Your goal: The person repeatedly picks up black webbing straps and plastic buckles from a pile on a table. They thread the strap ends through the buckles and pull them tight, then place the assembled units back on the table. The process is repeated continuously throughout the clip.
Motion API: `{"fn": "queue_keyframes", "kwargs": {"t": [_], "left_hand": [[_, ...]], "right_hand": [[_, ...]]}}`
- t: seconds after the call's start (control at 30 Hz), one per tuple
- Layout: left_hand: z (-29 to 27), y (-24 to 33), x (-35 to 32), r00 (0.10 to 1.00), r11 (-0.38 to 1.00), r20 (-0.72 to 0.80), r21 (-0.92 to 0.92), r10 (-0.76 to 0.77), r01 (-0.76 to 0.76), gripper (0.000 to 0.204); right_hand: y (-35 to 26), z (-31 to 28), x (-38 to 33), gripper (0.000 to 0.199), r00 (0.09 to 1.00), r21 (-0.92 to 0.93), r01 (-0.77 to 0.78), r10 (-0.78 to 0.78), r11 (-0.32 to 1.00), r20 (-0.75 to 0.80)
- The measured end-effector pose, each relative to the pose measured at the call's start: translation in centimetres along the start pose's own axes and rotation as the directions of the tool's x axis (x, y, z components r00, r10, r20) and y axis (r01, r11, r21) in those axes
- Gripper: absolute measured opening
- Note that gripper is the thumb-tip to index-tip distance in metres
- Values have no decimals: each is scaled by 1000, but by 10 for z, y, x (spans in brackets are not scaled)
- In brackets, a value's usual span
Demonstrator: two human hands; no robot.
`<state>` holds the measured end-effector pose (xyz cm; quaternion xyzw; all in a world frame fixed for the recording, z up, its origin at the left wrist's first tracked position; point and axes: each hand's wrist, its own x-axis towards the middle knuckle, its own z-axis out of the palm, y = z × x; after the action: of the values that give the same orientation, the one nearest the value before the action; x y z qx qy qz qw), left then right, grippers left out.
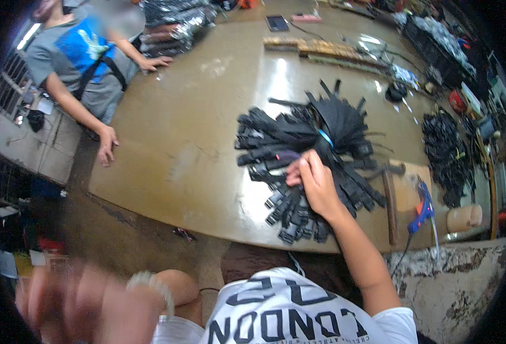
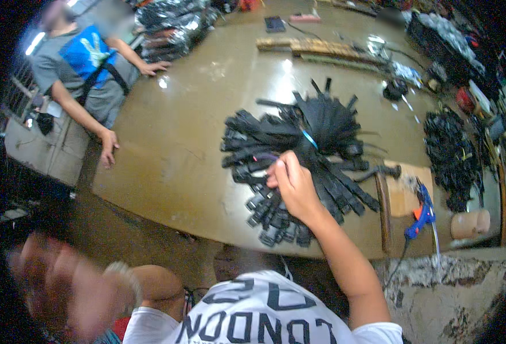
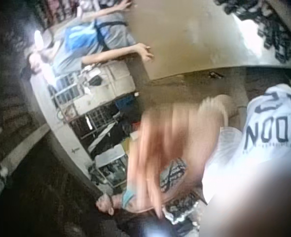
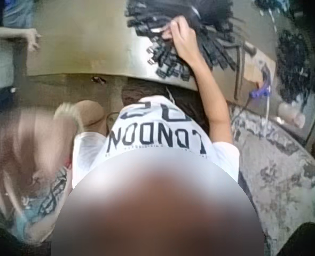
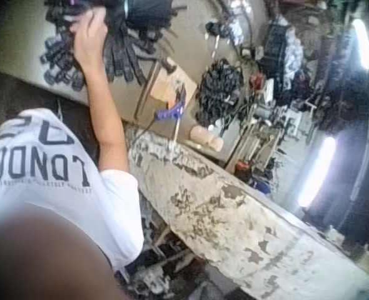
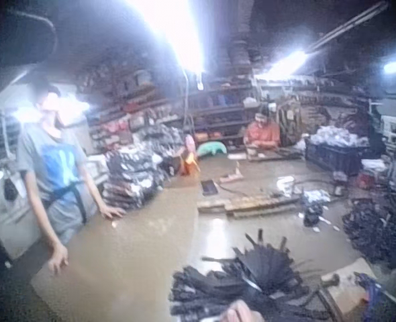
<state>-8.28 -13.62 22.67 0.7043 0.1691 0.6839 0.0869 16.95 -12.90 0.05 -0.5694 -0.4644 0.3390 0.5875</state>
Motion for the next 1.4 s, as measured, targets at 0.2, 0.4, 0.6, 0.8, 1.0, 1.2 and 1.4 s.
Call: {"fn": "queue_keyframes", "kwargs": {"t": [0.2,0.4,0.6,0.8,1.0,1.2,1.4], "left_hand": [[80,-154,-140,535,841,662,309,-525,443,23],[109,-172,-144,393,782,760,232,-517,579,28],[119,-175,-157,609,981,781,192,-142,-17,34],[115,-183,-170,583,966,771,172,-254,193,22],[113,-172,-163,500,917,781,236,-375,321,17],[111,-183,-155,408,938,853,237,-326,254,20],[112,-192,-141,281,939,923,177,-262,294,18]], "right_hand": [[-2,-7,1,28,999,115,-45,45,992,6],[-17,-27,9,29,981,-73,-123,133,990,140],[-31,-36,15,23,974,-247,-96,142,964,175],[-32,-24,20,19,994,-421,41,4,906,105],[-11,0,16,16,999,-314,28,-22,949,24],[-8,4,10,14,996,-435,45,-72,899,-45],[-9,7,10,12,995,-427,-17,-25,904,-92]]}}
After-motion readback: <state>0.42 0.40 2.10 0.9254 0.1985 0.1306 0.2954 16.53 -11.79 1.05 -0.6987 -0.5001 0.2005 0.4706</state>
